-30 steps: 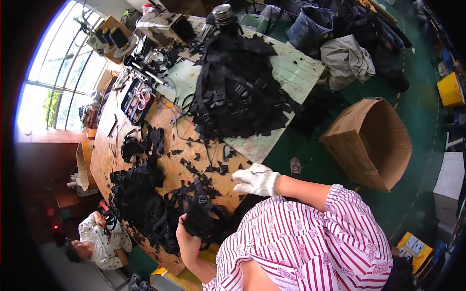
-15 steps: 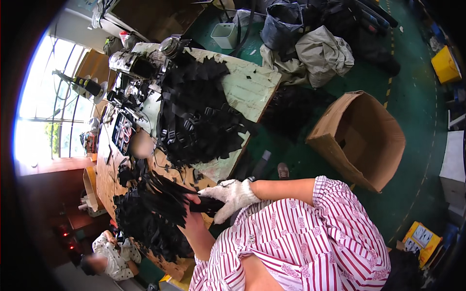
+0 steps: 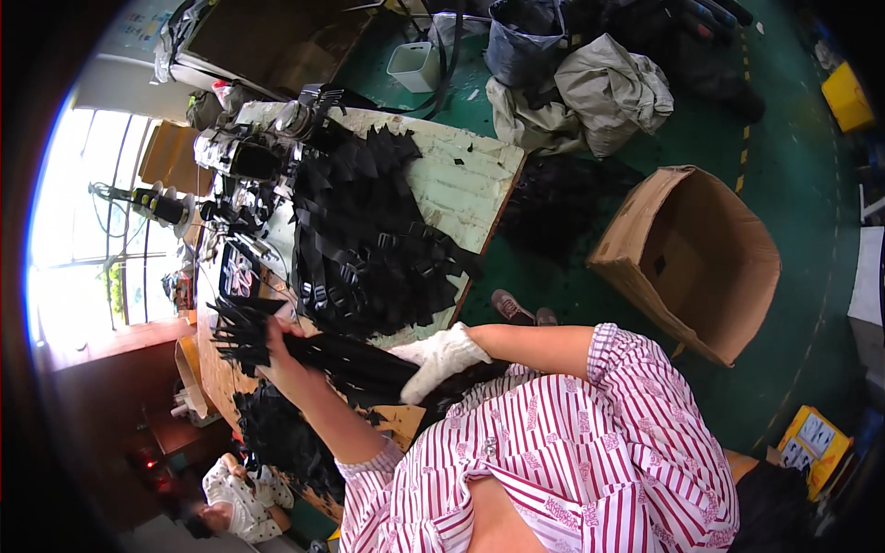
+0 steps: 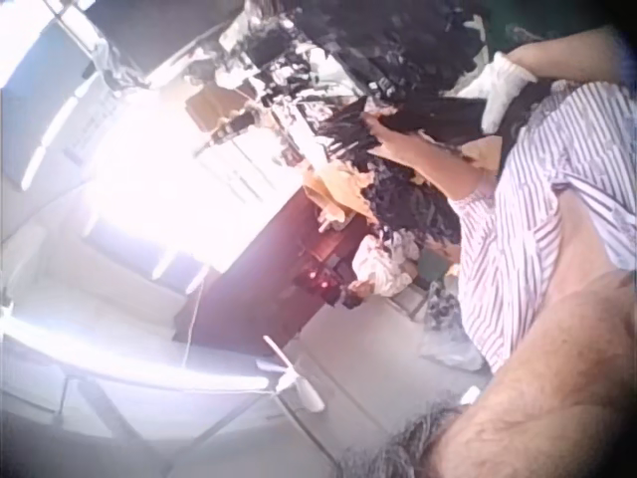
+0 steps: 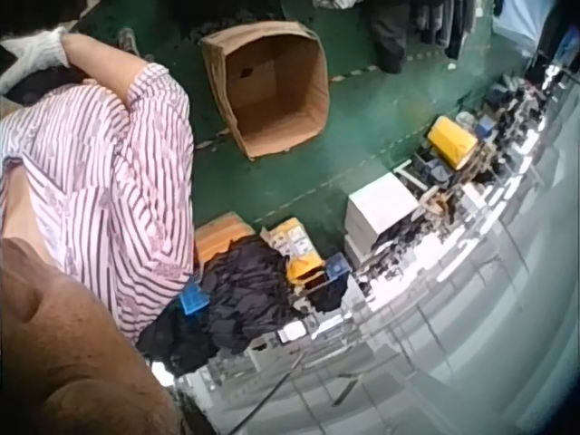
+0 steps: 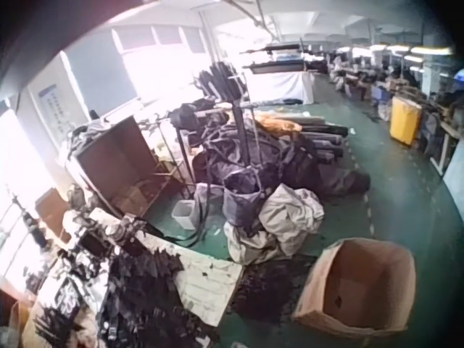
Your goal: The person uses red-handled scissors to cut black fabric straps on a wooden workbench. They gather the cut pieces and place them into a cardboard box. The person then picks up a larger black fabric assembly and begins to fold and arrange it on the table.
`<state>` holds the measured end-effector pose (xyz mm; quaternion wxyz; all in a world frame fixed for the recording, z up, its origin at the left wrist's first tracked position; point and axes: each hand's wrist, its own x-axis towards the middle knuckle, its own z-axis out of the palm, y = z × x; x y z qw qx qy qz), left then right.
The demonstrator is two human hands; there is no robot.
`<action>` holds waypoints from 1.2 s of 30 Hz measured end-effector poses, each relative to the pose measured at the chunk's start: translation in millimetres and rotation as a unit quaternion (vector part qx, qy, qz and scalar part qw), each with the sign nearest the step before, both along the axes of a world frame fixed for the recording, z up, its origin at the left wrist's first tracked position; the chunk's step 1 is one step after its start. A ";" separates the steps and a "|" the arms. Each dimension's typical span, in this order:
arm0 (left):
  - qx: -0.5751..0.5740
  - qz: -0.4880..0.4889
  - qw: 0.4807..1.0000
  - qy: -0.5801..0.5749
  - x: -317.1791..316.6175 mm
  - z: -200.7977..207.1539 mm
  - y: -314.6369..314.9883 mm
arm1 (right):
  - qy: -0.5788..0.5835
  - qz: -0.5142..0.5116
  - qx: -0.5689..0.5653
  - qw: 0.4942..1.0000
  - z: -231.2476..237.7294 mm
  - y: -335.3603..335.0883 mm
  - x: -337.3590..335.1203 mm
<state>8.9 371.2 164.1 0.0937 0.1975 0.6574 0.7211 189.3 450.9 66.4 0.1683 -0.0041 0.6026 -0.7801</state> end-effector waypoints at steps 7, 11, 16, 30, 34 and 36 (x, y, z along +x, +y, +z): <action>-0.026 -0.028 0.999 0.018 -132.7 -34.2 74.6 | -0.061 -0.105 -0.017 0.992 35.1 52.3 -48.1; -0.069 -0.017 0.996 0.055 -178.8 -93.6 134.3 | -0.033 -0.196 0.293 0.935 14.0 55.4 -68.6; -0.274 -0.006 0.957 0.095 -192.2 -178.7 156.5 | 0.105 -0.345 0.452 0.816 -33.9 51.3 -48.2; -0.348 0.048 0.913 0.205 -162.0 -168.9 166.7 | 0.265 -0.460 0.324 0.783 -51.2 158.2 -14.0; -0.397 0.088 0.890 0.206 -158.0 -169.5 165.5 | 0.179 -0.497 0.278 0.803 -61.6 221.9 42.5; -0.382 0.087 0.896 0.209 -153.1 -170.8 167.3 | 0.077 -0.573 0.201 0.790 -88.3 249.4 65.2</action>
